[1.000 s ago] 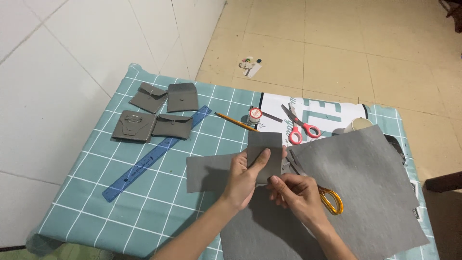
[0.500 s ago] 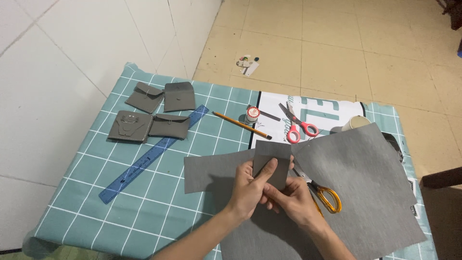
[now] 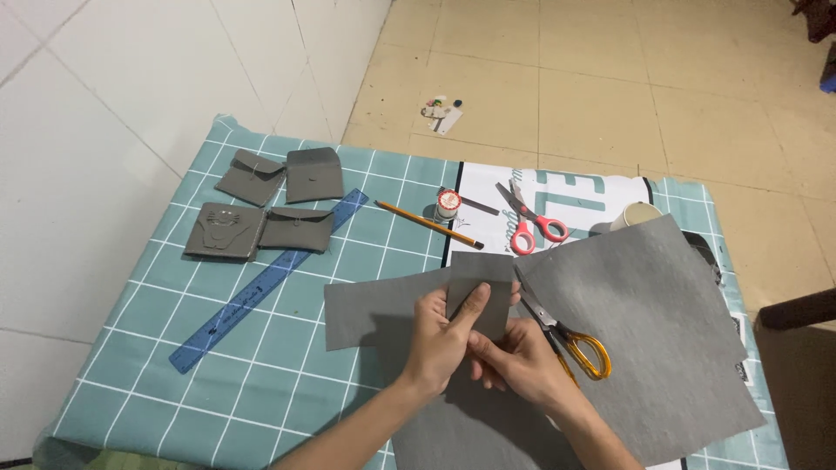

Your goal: Cutting a piece of grey material with scissors and folding it to form a small pouch.

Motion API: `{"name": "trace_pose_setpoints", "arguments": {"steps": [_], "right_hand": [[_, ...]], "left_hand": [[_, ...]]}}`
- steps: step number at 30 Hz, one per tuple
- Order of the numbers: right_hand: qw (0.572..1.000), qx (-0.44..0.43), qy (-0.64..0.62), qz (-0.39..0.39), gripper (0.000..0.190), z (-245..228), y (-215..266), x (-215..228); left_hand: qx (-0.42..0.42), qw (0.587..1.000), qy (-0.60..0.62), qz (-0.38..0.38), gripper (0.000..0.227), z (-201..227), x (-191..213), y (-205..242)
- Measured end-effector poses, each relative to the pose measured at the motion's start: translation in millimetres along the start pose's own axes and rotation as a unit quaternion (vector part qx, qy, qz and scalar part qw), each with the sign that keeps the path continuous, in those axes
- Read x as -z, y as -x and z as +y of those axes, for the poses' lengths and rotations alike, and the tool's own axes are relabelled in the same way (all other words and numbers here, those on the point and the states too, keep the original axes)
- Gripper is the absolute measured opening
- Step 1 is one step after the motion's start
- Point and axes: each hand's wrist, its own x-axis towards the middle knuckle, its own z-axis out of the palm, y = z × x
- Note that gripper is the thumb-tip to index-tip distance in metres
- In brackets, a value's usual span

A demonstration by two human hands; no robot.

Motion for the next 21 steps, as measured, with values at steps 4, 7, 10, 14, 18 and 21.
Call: {"name": "trace_pose_setpoints", "arguments": {"steps": [4, 7, 10, 14, 18, 21], "right_hand": [[1.0, -0.009, -0.004, 0.029, 0.044, -1, 1, -2], [0.988, -0.009, 0.016, 0.154, 0.034, 10, -4, 4], [0.982, 0.124, -0.033, 0.138, 0.029, 14, -5, 13], [0.975, 0.091, -0.032, 0.201, 0.039, -15, 3, 6], [0.95, 0.119, -0.093, 0.273, 0.019, 16, -10, 14], [0.943, 0.144, -0.107, 0.279, 0.015, 29, -19, 22]], "left_hand": [[0.006, 0.999, 0.021, -0.027, 0.044, -6, 4, -6], [-0.037, 0.996, 0.081, -0.028, 0.035, -18, 7, -17], [-0.049, 0.994, 0.082, -0.055, 0.028, -23, 11, -21], [0.043, 0.998, 0.037, -0.033, 0.032, -12, 10, -18], [-0.005, 0.998, -0.063, 0.018, 0.029, 25, -7, -8], [0.001, 0.997, -0.069, 0.019, 0.039, 1, -1, -17]]}}
